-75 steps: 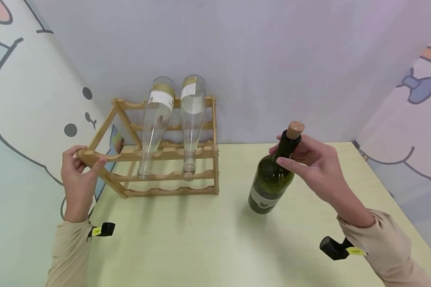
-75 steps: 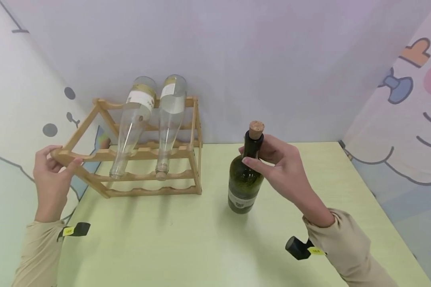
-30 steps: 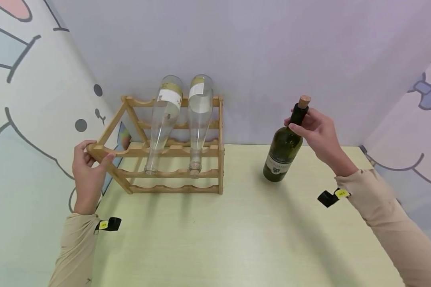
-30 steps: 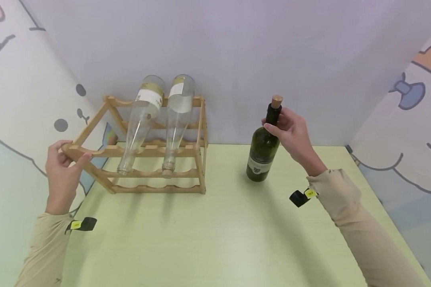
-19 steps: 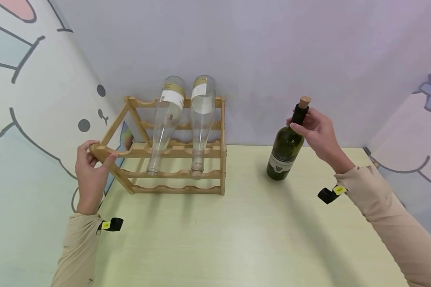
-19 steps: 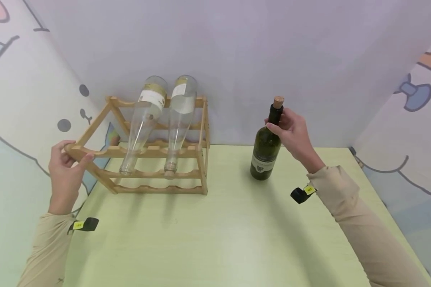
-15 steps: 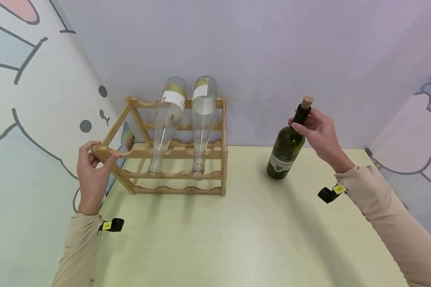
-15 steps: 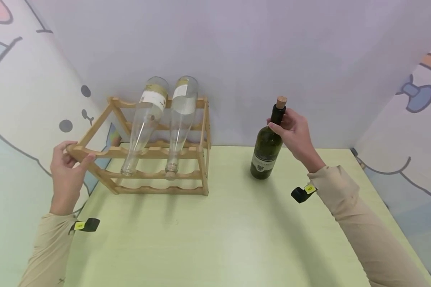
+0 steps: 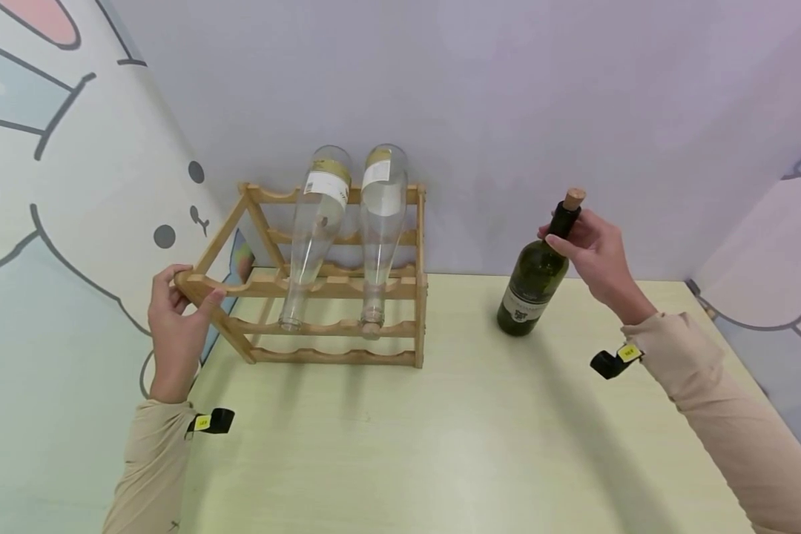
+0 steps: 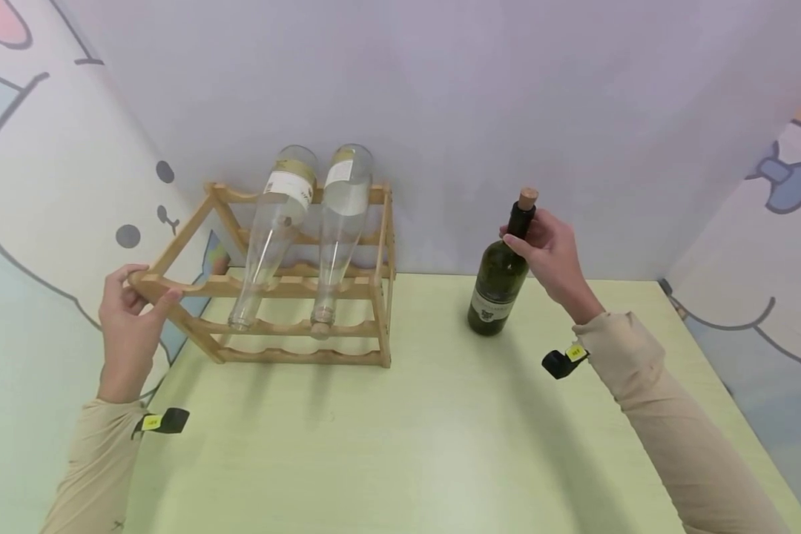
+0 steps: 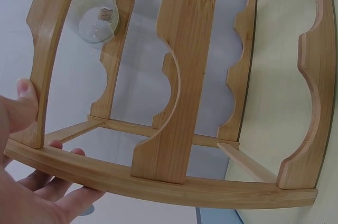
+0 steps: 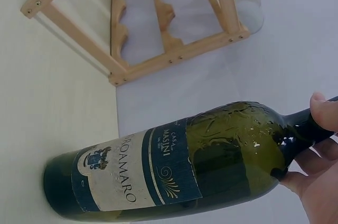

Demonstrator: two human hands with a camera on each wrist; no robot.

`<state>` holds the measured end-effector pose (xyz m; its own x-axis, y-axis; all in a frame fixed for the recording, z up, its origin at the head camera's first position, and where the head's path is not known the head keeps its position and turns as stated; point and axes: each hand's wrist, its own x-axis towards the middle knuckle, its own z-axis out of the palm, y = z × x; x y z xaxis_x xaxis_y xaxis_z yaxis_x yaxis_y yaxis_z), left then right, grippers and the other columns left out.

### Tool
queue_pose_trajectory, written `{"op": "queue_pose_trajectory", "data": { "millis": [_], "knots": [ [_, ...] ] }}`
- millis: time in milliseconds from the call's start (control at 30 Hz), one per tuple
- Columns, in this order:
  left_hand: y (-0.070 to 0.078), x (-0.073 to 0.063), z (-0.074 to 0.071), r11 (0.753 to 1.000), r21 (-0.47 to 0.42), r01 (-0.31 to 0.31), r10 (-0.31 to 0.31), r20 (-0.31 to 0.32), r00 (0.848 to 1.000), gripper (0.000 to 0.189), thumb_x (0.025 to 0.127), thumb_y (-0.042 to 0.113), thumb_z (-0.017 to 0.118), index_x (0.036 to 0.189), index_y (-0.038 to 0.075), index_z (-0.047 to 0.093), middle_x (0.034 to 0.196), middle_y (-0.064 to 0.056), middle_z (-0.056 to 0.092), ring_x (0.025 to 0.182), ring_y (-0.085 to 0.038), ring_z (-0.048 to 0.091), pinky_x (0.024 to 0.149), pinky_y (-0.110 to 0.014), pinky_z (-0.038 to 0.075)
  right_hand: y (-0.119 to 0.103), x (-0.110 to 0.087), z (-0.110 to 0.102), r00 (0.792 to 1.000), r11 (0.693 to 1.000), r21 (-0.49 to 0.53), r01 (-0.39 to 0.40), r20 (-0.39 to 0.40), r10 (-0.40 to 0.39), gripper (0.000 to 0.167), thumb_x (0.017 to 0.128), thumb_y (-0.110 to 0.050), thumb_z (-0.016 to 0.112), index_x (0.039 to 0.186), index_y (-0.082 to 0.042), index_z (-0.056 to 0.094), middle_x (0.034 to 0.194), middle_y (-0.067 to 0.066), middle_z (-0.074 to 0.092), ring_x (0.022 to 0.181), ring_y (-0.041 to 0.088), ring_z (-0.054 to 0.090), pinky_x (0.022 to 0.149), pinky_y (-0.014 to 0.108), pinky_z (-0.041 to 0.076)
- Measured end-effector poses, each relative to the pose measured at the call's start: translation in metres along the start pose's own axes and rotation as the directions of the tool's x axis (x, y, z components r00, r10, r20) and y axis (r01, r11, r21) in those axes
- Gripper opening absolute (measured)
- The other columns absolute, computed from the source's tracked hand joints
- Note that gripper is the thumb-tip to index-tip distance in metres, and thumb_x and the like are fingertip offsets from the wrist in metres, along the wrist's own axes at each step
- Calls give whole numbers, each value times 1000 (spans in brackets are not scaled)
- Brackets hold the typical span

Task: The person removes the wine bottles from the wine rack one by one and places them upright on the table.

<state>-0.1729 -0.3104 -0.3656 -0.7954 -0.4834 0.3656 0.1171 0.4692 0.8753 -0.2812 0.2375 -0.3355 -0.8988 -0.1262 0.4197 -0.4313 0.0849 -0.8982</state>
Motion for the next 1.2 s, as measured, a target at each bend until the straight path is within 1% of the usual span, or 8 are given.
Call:
{"op": "queue_pose_trajectory", "data": {
  "millis": [233,367,567,667,800,867,1033,1200],
  "knots": [
    [-1,-1,0,1000,8,0,0,5,1000,56,86,16,70,135,18,44,113,4,52,103,-9,53,83,-17,48,2,-2,-2,1000,1000,12,-7,7,6,29,86,1,66,114,-1,59,99,12,69,92,18,65,84,17,49],
    [-2,-2,-1,1000,3,-7,7,7,1000,56,86,17,70,135,19,44,115,3,51,105,-10,52,83,-16,47,-2,-3,-3,999,993,-109,-44,22,47,31,89,-5,65,119,-5,57,103,8,69,93,13,65,83,16,48],
    [-1,-4,-1,999,-11,-32,32,-3,999,57,86,17,70,136,20,44,115,3,51,105,-10,52,81,-14,46,-10,-3,-2,989,923,-361,-131,17,147,40,92,-22,62,128,-10,50,119,10,64,100,4,61,86,21,46],
    [0,-4,-1,999,-12,-30,30,-3,1000,57,86,17,70,137,21,44,115,2,52,105,-10,52,78,-12,46,-12,-4,-2,985,882,-444,-156,-2,173,42,93,-27,60,128,-7,48,121,15,61,107,14,60,93,35,47],
    [1,-3,-3,1000,-1,-19,19,20,1000,58,86,17,70,137,21,43,116,0,52,104,-10,52,78,-11,46,-14,-6,-2,984,854,-493,-166,-27,175,43,93,-28,60,127,-4,49,118,18,59,111,29,57,95,46,45],
    [1,-2,-5,1000,11,-11,10,33,999,59,86,17,70,138,21,43,117,0,52,104,-10,52,78,-11,46,-14,-6,-2,986,847,-509,-156,-37,160,41,93,-27,61,125,-3,50,116,18,59,109,26,58,94,44,46],
    [1,-1,-7,1000,15,6,-6,55,998,60,86,16,70,138,20,42,117,1,51,103,-8,53,76,-9,46,-17,-8,-2,992,842,-524,-129,-76,105,39,92,-24,63,122,-1,53,115,14,59,100,6,56,90,27,49],
    [4,-1,-9,1000,7,-4,4,63,998,59,86,14,70,138,19,43,111,6,51,100,-9,54,75,-9,46,-22,-12,-3,987,871,-470,-142,-133,89,42,91,-22,64,125,-2,51,113,9,58,96,3,55,75,15,50]
  ]
}}
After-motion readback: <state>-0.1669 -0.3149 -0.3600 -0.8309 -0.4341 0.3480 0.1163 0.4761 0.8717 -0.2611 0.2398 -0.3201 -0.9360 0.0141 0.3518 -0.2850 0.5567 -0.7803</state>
